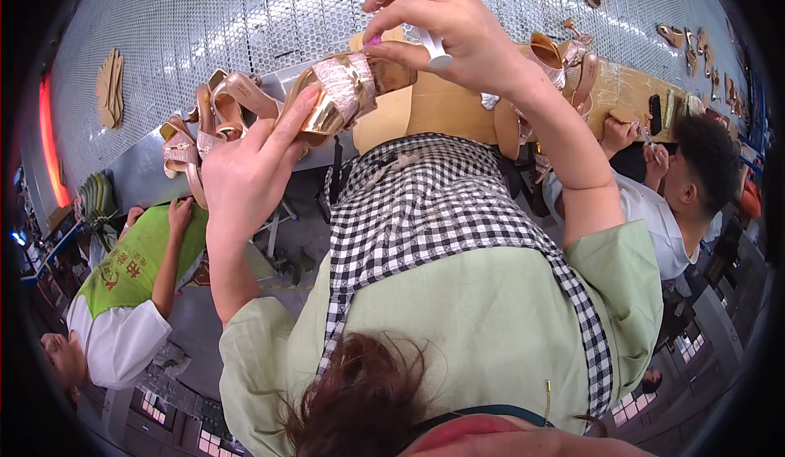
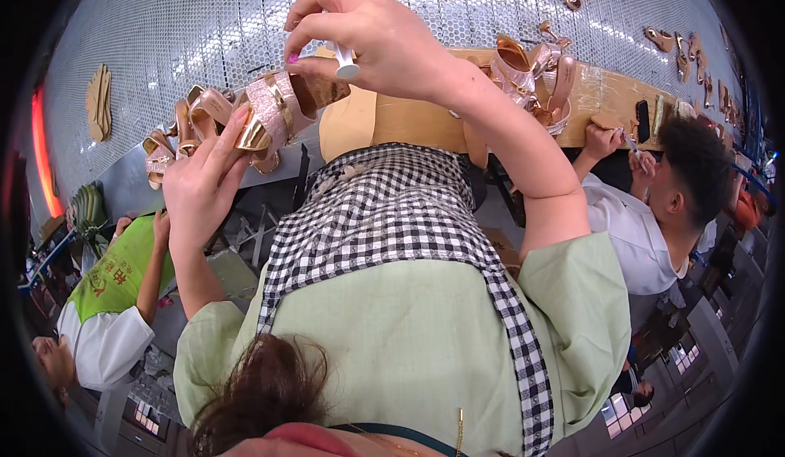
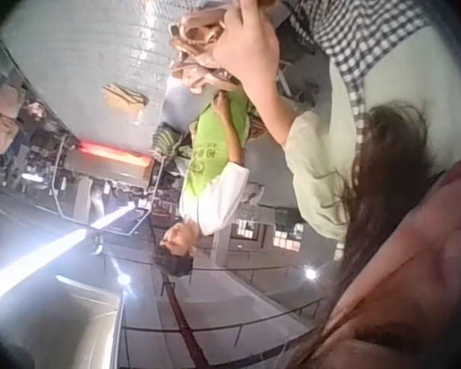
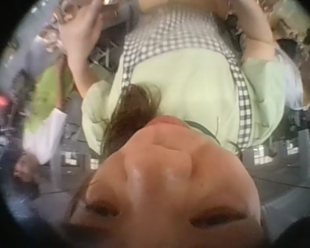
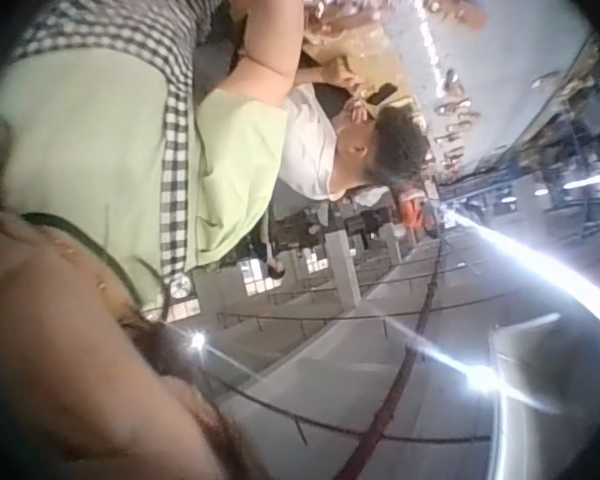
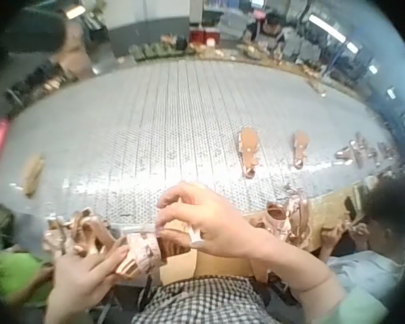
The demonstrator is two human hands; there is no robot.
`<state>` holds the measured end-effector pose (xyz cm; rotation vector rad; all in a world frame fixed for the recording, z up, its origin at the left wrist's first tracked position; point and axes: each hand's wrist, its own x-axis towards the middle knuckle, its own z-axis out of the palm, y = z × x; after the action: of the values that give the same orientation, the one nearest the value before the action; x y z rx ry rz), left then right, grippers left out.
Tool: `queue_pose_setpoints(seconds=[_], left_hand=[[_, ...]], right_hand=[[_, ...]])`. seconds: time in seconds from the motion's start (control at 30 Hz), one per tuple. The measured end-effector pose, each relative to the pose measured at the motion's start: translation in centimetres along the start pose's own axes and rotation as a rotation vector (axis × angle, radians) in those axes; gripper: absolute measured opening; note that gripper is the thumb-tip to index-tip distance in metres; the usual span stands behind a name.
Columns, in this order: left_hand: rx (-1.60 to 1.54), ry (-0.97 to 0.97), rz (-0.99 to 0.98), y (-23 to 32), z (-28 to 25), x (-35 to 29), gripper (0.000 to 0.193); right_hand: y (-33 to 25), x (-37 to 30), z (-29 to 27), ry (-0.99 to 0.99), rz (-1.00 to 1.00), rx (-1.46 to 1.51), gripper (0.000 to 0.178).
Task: Applying adhesive to shoe components and assembling high-heeled sandals on a production line.
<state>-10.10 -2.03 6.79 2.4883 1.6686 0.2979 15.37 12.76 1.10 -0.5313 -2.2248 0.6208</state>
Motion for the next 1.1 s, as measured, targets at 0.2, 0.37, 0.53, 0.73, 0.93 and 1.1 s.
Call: queue_pose_setpoints(seconds=[0.2,0.37,0.53,0.73,0.93,1.1], left_hand=[[0.19,-0.053,0.003,-1.2,2.7,-1.5,0.074],[-0.09,-0.143,-0.41,-5.8,14.4,-4.5,0.076],[-0.4,0.049,-0.72,-9.0,25.7,-6.4,0.078],[-0.218,-0.28,-0.898,-10.7,23.9,-8.7,0.064],[-1.43,0.033,-0.669,0.6,12.5,2.6,0.037],[-2.055,-0.032,-0.949,6.1,11.2,5.6,0.032]], right_hand=[[-1.1,0.5,-0.8,0.12,-0.078,0.093,0.018],[-0.8,-1.4,-1.8,0.304,0.132,-0.016,0.018],[0.9,-5.2,-1.2,0.304,0.297,-0.056,0.015],[1.4,-6.6,-0.8,0.344,0.234,-0.331,0.012],[1.3,-7.8,5.2,0.432,0.074,-0.31,0.018],[-0.8,-7.6,6.7,0.549,0.115,-0.338,0.028]])
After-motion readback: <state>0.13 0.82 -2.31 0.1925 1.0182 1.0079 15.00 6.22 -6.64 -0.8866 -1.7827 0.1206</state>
